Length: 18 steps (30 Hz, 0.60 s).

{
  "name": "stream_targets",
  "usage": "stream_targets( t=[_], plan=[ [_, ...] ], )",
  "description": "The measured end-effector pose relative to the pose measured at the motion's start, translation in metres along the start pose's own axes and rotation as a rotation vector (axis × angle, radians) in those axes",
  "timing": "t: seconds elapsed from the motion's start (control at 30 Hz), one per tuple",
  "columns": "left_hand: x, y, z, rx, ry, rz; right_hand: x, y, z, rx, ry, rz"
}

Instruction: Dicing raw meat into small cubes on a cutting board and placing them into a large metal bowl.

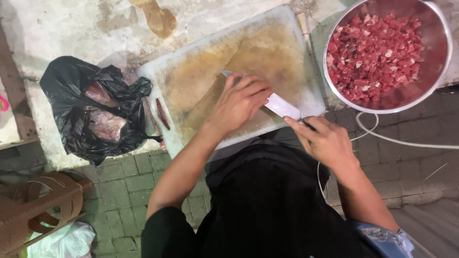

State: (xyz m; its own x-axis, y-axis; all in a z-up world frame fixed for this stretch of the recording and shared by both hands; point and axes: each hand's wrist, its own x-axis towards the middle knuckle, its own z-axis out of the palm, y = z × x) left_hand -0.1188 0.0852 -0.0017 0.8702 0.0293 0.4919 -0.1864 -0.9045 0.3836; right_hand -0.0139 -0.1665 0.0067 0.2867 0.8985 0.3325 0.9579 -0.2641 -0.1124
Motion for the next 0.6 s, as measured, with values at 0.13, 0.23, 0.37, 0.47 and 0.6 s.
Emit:
stream_targets(
  t=[0.13, 0.23, 0.37, 0.47, 0.6],
  plan=[
    [0.001, -0.011, 0.010, -0.003, -0.133, -0.025, -0.005, -0.006, -0.009, 0.032, 0.002, 0.005],
    [0.004, -0.015, 0.017, -0.055, -0.184, 0.005, -0.031, -0.010, -0.012, 0.041, -0.067, 0.037],
    [0.011, -0.031, 0.028, -0.223, -0.303, 0.055, -0.059, -0.012, -0.031, 0.131, -0.143, 0.043],
    [0.026, -0.036, 0.012, -0.278, -0.394, 0.117, -0.086, 0.006, -0.042, 0.184, -0.200, 0.021],
    [0.033, -0.040, -0.004, -0.403, -0.527, 0.117, -0.123, 0.030, -0.033, 0.683, -0.193, 0.221]
  ],
)
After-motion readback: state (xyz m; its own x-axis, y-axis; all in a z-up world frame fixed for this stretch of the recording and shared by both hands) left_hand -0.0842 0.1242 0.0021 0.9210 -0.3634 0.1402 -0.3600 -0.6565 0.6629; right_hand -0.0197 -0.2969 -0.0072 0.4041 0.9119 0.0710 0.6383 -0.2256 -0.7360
